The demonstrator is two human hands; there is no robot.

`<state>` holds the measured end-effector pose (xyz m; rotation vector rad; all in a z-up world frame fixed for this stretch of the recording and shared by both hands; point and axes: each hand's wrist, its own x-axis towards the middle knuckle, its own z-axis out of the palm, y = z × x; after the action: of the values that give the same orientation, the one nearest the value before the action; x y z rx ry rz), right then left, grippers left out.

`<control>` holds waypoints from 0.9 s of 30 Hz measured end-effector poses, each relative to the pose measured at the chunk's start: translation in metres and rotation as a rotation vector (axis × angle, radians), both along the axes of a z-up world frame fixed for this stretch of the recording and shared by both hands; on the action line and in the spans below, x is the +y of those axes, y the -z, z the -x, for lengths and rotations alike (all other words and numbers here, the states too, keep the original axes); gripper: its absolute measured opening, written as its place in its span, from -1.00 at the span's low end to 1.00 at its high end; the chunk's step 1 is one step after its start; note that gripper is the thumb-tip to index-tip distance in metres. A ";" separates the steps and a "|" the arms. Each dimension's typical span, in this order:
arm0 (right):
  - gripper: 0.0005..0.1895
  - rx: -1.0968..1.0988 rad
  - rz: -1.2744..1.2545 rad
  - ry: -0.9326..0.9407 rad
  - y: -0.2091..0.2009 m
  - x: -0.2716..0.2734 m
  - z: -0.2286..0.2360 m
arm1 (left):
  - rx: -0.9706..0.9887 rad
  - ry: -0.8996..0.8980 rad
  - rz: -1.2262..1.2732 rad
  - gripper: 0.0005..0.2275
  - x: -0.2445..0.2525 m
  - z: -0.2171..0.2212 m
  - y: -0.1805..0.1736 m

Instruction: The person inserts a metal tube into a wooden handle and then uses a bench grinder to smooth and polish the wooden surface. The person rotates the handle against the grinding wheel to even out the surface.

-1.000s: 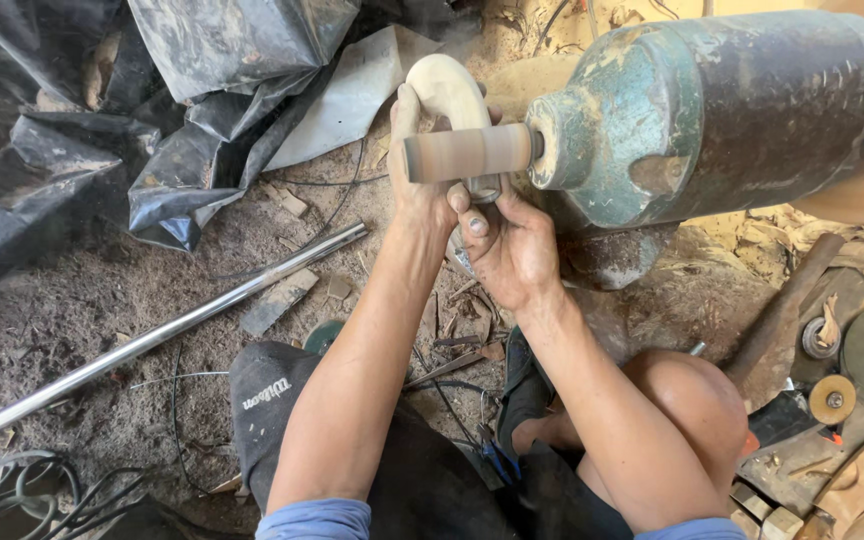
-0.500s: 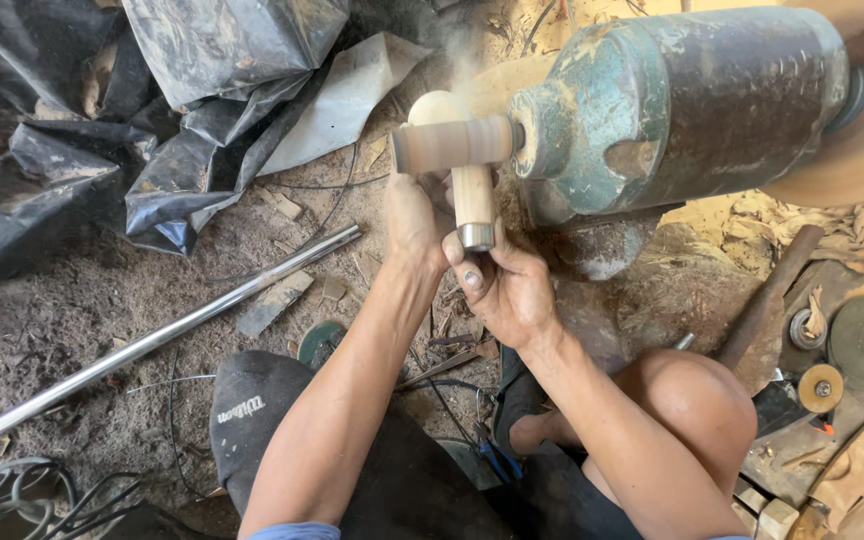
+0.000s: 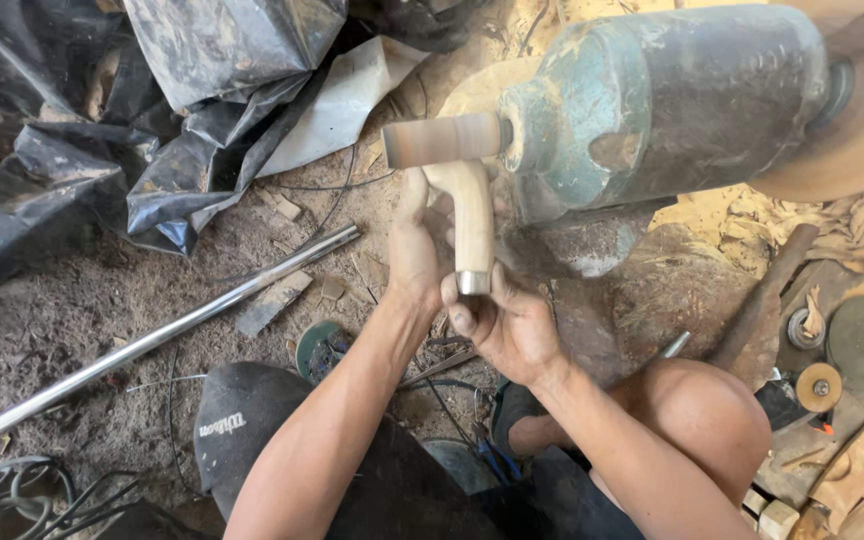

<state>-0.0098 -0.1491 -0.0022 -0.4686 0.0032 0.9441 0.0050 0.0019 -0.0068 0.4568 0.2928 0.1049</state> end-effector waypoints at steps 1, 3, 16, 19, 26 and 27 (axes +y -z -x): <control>-0.39 0.040 0.060 0.020 0.002 0.001 -0.002 | -0.012 -0.031 -0.011 -0.35 0.000 -0.002 0.005; -0.42 0.080 0.085 0.035 0.006 0.005 -0.009 | 0.045 -0.050 -0.015 -0.39 0.005 -0.011 0.013; -0.52 -0.055 0.057 0.062 0.016 0.020 -0.029 | -0.045 -0.013 -0.100 -0.49 0.021 -0.037 0.014; -0.46 -0.035 0.003 0.026 0.013 0.013 -0.017 | -0.011 0.025 -0.150 -0.45 0.016 -0.020 0.006; -0.38 -0.008 -0.048 -0.013 0.009 0.000 0.003 | 0.047 0.035 -0.125 -0.42 0.003 0.000 -0.017; -0.40 -0.013 -0.033 0.003 0.011 0.001 0.001 | 0.045 0.007 -0.113 -0.44 0.003 -0.002 -0.014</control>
<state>-0.0112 -0.1482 -0.0133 -0.4440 -0.0232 0.9373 0.0070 0.0053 0.0069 0.5733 0.3307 0.1048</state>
